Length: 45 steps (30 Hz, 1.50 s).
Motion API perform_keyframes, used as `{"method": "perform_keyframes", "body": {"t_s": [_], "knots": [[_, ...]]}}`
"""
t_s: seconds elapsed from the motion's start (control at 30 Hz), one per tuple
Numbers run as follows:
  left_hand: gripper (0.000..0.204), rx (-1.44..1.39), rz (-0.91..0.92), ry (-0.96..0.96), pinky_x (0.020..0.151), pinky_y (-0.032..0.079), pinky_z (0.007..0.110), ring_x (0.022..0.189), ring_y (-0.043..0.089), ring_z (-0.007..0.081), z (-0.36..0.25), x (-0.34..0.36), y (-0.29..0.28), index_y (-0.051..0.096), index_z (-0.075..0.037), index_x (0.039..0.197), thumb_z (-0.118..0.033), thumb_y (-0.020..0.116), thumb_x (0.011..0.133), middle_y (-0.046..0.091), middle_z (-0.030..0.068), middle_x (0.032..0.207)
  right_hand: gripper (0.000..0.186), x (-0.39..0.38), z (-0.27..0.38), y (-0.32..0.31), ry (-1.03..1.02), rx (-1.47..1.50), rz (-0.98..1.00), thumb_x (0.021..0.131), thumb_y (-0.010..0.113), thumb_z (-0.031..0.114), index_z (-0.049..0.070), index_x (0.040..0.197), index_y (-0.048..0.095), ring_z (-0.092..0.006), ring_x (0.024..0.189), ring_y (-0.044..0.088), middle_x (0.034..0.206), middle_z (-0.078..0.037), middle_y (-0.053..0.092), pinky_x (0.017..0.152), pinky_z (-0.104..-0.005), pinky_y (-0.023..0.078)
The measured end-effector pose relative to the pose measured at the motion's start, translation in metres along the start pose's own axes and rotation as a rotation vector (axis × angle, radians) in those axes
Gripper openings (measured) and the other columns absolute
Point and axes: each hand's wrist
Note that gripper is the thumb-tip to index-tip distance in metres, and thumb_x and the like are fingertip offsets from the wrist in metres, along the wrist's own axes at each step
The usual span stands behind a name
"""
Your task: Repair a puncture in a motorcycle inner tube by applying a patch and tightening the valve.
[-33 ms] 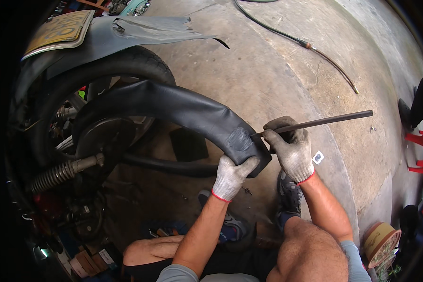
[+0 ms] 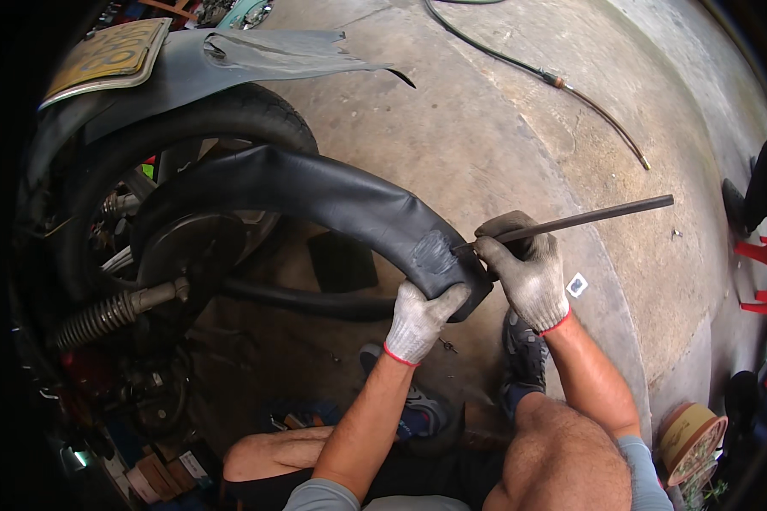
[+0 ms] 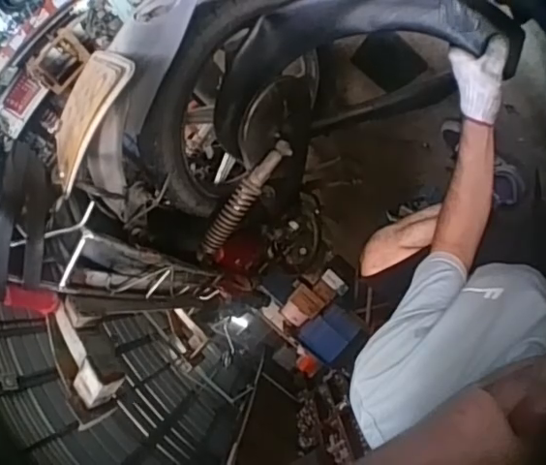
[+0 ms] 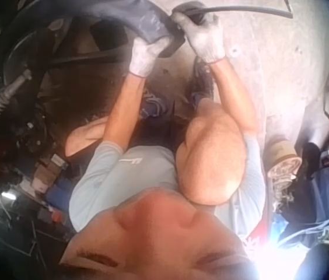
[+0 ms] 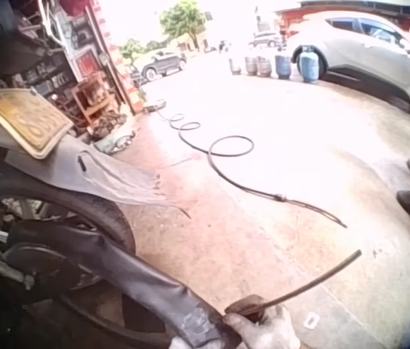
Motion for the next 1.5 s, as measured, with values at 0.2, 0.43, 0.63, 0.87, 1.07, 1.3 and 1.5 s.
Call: {"method": "perform_keyframes", "body": {"t_s": [0.2, 0.43, 0.63, 0.87, 1.07, 1.3, 1.5], "knots": [[0.029, -0.003, -0.025, 0.031, 0.081, 0.054, 0.03, 0.091, 0.065, 0.0124, 0.001, 0.0, 0.001, 0.069, 0.0, 0.111, -0.008, 0.074, 0.083, 0.07, 0.0043, 0.1, 0.015, 0.003, 0.0, 0.006, -0.023, -0.078, 0.02, 0.085, 0.074, 0.012, 0.003, 0.096, 0.071, -0.0154, 0.081, 0.071, 0.084, -0.01, 0.073, 0.074, -0.0313, 0.055], [0.029, -0.006, 0.005, 0.032, 0.082, 0.054, 0.03, 0.091, 0.066, 0.0129, 0.004, 0.0, -0.001, 0.069, 0.001, 0.11, -0.008, 0.073, 0.084, 0.071, 0.0045, 0.101, 0.015, 0.006, -0.001, 0.014, -0.102, -0.042, 0.042, 0.085, 0.074, 0.012, 0.003, 0.096, 0.071, -0.0168, 0.081, 0.071, 0.086, -0.011, 0.074, 0.075, -0.0322, 0.055], [0.031, -0.001, 0.025, 0.038, 0.084, 0.053, 0.03, 0.094, 0.065, 0.0128, 0.002, 0.001, 0.0, 0.068, 0.001, 0.113, -0.008, 0.074, 0.084, 0.071, 0.0048, 0.103, 0.016, 0.007, 0.006, 0.015, -0.074, -0.042, 0.043, 0.085, 0.073, 0.016, 0.004, 0.095, 0.072, -0.0194, 0.081, 0.072, 0.085, -0.013, 0.073, 0.075, -0.0334, 0.055], [0.033, 0.011, 0.04, 0.01, 0.085, 0.053, 0.029, 0.097, 0.065, 0.0121, 0.008, 0.004, -0.003, 0.067, 0.001, 0.114, -0.01, 0.075, 0.084, 0.07, 0.0047, 0.105, 0.014, 0.005, 0.01, 0.024, -0.105, -0.066, 0.149, 0.085, 0.073, 0.004, 0.0, 0.098, 0.069, -0.0112, 0.086, 0.066, 0.09, -0.006, 0.071, 0.08, -0.0293, 0.054], [0.035, 0.047, 0.026, 0.017, 0.086, 0.053, 0.029, 0.098, 0.064, 0.0123, 0.005, 0.003, 0.0, 0.067, 0.001, 0.116, -0.01, 0.075, 0.084, 0.07, 0.0052, 0.106, 0.013, 0.005, 0.009, 0.027, -0.127, -0.079, 0.154, 0.085, 0.072, 0.004, -0.001, 0.097, 0.07, -0.0127, 0.086, 0.067, 0.091, -0.007, 0.071, 0.08, -0.029, 0.054], [0.037, 0.048, 0.042, 0.032, 0.088, 0.052, 0.029, 0.1, 0.065, 0.0127, 0.006, 0.003, -0.003, 0.066, 0.001, 0.119, -0.011, 0.075, 0.085, 0.07, 0.0062, 0.108, 0.012, 0.007, 0.008, 0.026, -0.106, -0.067, 0.149, 0.085, 0.073, 0.004, 0.0, 0.097, 0.07, -0.0128, 0.087, 0.067, 0.093, -0.007, 0.071, 0.08, -0.0289, 0.054], [0.036, 0.002, 0.04, 0.03, 0.088, 0.052, 0.029, 0.1, 0.064, 0.0124, 0.008, 0.002, -0.002, 0.066, 0.001, 0.118, -0.011, 0.075, 0.085, 0.07, 0.0063, 0.109, 0.013, 0.006, 0.01, 0.027, -0.06, -0.021, 0.156, 0.085, 0.073, 0.004, 0.0, 0.097, 0.07, -0.0121, 0.087, 0.066, 0.093, -0.006, 0.071, 0.08, -0.0291, 0.054]]}}
Point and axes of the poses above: each hand's wrist, its own x-axis towards the middle knuckle, its own y-axis out of the palm, z = x × y
